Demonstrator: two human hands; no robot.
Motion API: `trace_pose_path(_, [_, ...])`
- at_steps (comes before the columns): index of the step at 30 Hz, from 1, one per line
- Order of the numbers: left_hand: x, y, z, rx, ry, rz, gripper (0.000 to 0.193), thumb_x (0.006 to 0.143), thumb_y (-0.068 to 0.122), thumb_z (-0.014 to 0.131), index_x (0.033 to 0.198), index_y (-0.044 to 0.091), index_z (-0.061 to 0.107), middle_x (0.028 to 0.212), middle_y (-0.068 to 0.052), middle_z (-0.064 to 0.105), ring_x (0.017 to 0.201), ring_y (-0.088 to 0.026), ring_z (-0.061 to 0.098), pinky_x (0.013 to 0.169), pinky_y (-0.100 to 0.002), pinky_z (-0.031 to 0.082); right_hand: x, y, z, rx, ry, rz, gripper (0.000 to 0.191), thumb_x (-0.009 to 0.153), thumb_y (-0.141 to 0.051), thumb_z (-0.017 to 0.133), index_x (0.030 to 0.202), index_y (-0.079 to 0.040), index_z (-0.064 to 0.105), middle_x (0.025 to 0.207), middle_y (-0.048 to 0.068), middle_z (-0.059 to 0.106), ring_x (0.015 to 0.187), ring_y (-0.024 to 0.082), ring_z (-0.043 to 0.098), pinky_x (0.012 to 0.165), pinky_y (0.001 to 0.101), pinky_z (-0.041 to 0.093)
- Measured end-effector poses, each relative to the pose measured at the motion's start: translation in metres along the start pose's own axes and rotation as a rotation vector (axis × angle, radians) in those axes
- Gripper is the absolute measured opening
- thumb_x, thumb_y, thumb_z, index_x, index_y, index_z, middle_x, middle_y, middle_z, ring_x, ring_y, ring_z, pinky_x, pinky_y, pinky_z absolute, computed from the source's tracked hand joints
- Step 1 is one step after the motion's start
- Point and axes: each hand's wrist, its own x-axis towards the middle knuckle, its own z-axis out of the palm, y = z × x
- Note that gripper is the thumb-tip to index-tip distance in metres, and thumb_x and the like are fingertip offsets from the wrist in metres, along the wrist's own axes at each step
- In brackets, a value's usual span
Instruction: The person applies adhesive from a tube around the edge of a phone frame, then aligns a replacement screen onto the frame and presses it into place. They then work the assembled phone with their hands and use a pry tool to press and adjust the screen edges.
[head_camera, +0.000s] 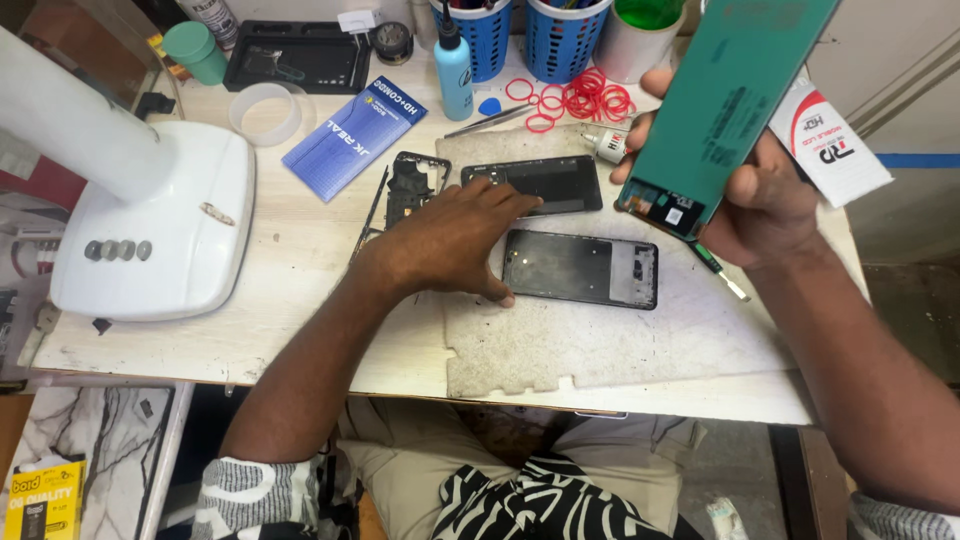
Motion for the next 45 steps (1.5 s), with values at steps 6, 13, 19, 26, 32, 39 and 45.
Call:
trace_pose_path(6, [-0.002, 0.004, 0.0, 0.017, 0.032, 0.043, 0.11, 0.057, 0.038, 0.095, 0.149, 0.011, 0.042, 0.133, -0.007, 0.06, 0.128, -0.027, 0.048, 0.11, -0.046, 0.036, -0.002, 0.003, -0.002, 0.028, 0.011, 0.032, 0.093, 0.094, -0.03, 0.087, 0.161, 0.009, 0.035, 0.135, 0.023, 0.062, 0.125, 0.038, 0.064, 0.11, 0.0471, 0.055])
trace_pose_path(13, [0.001, 0.007, 0.002, 0.045, 0.007, 0.04, 0.112, 0.058, 0.039, 0.094, 0.151, 0.011, 0.039, 0.131, -0.007, 0.06, 0.126, -0.026, 0.048, 0.112, -0.046, 0.033, -0.003, 0.003, -0.002, 0.023, 0.021, 0.077, 0.097, 0.093, -0.028, 0.087, 0.162, 0.009, 0.031, 0.134, 0.025, 0.061, 0.126, 0.039, 0.063, 0.108, 0.0484, 0.055])
trace_pose_path(19, [0.001, 0.009, 0.001, 0.074, 0.09, 0.108, 0.109, 0.06, 0.035, 0.094, 0.149, 0.006, 0.038, 0.135, -0.015, 0.056, 0.129, -0.031, 0.045, 0.114, -0.046, 0.034, -0.004, 0.001, -0.002, 0.005, 0.009, 0.096, 0.098, 0.093, -0.027, 0.086, 0.164, 0.01, 0.029, 0.134, 0.025, 0.061, 0.125, 0.04, 0.063, 0.109, 0.0488, 0.054])
trace_pose_path(26, [0.001, 0.006, -0.004, -0.281, 0.137, 0.18, 0.111, 0.066, 0.025, 0.091, 0.157, 0.015, 0.029, 0.132, -0.011, 0.056, 0.126, -0.027, 0.055, 0.112, -0.043, 0.046, -0.003, -0.009, -0.01, -0.007, -0.042, 0.052, 0.095, 0.094, -0.027, 0.086, 0.163, 0.008, 0.031, 0.136, 0.026, 0.06, 0.125, 0.039, 0.065, 0.098, 0.0452, 0.061])
trace_pose_path(32, [0.02, 0.008, 0.019, -0.605, 0.402, 0.554, 0.101, 0.083, 0.028, 0.096, 0.162, 0.017, 0.034, 0.15, -0.009, 0.053, 0.136, -0.021, 0.061, 0.119, -0.038, 0.054, -0.003, -0.026, -0.013, -0.084, -0.031, -0.029, 0.093, 0.095, -0.035, 0.086, 0.159, 0.006, 0.033, 0.134, 0.022, 0.059, 0.124, 0.036, 0.066, 0.106, 0.0442, 0.059])
trace_pose_path(39, [0.039, 0.02, 0.048, -0.775, 0.477, 0.531, 0.094, 0.088, 0.025, 0.094, 0.162, 0.017, 0.036, 0.153, -0.009, 0.046, 0.146, -0.024, 0.053, 0.127, -0.04, 0.052, -0.001, -0.04, -0.009, -0.137, 0.025, -0.141, 0.082, 0.097, -0.045, 0.079, 0.152, 0.001, 0.04, 0.133, 0.018, 0.063, 0.122, 0.032, 0.066, 0.106, 0.0436, 0.058])
trace_pose_path(45, [0.045, 0.025, 0.059, -1.031, 0.361, 0.442, 0.107, 0.086, 0.022, 0.093, 0.168, 0.019, 0.026, 0.159, -0.01, 0.05, 0.147, -0.024, 0.055, 0.13, -0.043, 0.048, -0.004, -0.041, 0.003, -0.285, 0.141, -0.239, 0.068, 0.099, -0.038, 0.084, 0.14, 0.004, 0.051, 0.13, 0.015, 0.062, 0.125, 0.03, 0.067, 0.106, 0.0439, 0.061])
